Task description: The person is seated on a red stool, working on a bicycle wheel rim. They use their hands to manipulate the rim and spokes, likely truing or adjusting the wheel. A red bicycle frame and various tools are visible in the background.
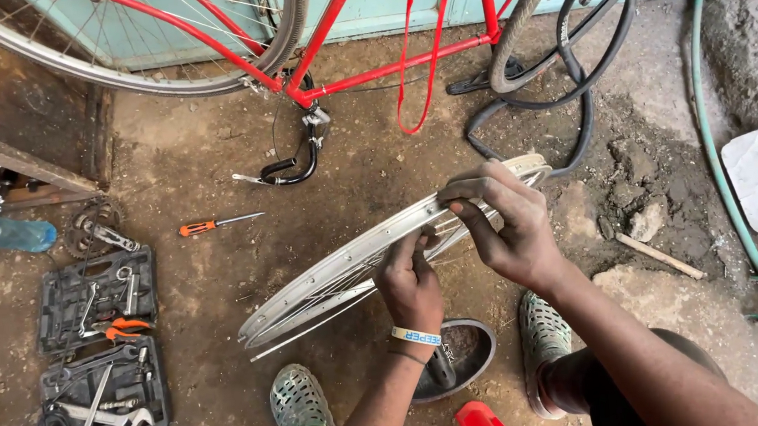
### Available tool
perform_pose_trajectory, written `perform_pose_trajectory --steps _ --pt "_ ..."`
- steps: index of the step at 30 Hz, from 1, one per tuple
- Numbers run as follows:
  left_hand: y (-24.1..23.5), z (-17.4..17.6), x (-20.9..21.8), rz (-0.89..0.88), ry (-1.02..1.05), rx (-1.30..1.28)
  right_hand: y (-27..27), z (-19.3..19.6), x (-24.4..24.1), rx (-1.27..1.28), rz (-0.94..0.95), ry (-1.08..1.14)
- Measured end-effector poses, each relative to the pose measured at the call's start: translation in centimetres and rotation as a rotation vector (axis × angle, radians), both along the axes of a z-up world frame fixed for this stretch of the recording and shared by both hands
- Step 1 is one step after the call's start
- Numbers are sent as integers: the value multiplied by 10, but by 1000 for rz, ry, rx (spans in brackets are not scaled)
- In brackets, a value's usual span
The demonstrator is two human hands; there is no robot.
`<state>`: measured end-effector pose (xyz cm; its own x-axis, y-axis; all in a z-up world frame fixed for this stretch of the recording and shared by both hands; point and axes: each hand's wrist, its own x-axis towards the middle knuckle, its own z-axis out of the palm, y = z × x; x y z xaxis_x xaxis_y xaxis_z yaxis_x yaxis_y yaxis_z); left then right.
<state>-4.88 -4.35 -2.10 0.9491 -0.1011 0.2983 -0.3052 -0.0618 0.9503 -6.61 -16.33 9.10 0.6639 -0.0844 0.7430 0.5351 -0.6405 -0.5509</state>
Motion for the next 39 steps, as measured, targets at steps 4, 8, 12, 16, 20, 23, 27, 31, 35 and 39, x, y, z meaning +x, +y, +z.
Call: perform_pose_trajectory --steps 4,8,12,16,20,23,27,31,35,39 --pt "8 11 3 7 -43 -64 0 6 1 10 0 5" --pt "17 29 2 1 -72 -54 2 6 4 7 22 19" --pt "28 54 7 7 -123 -15 15 27 7 -318 -137 138" --pt "32 34 11 28 -133 17 15 45 14 -493 -158 275" --pt "39 24 13 25 -126 27 30 61 18 -541 -109 491" --pt "43 23 14 13 -113 20 37 65 18 -591 -122 596" --pt "41 17 14 32 -122 23 40 52 26 -793 -200 658" --pt "33 13 14 37 -134 10 37 42 28 -949 -184 735" --pt "30 5 12 45 -147 33 39 48 21 -880 -185 740" --pt "26 -1 10 36 -159 31 63 88 17 -879 -282 855"
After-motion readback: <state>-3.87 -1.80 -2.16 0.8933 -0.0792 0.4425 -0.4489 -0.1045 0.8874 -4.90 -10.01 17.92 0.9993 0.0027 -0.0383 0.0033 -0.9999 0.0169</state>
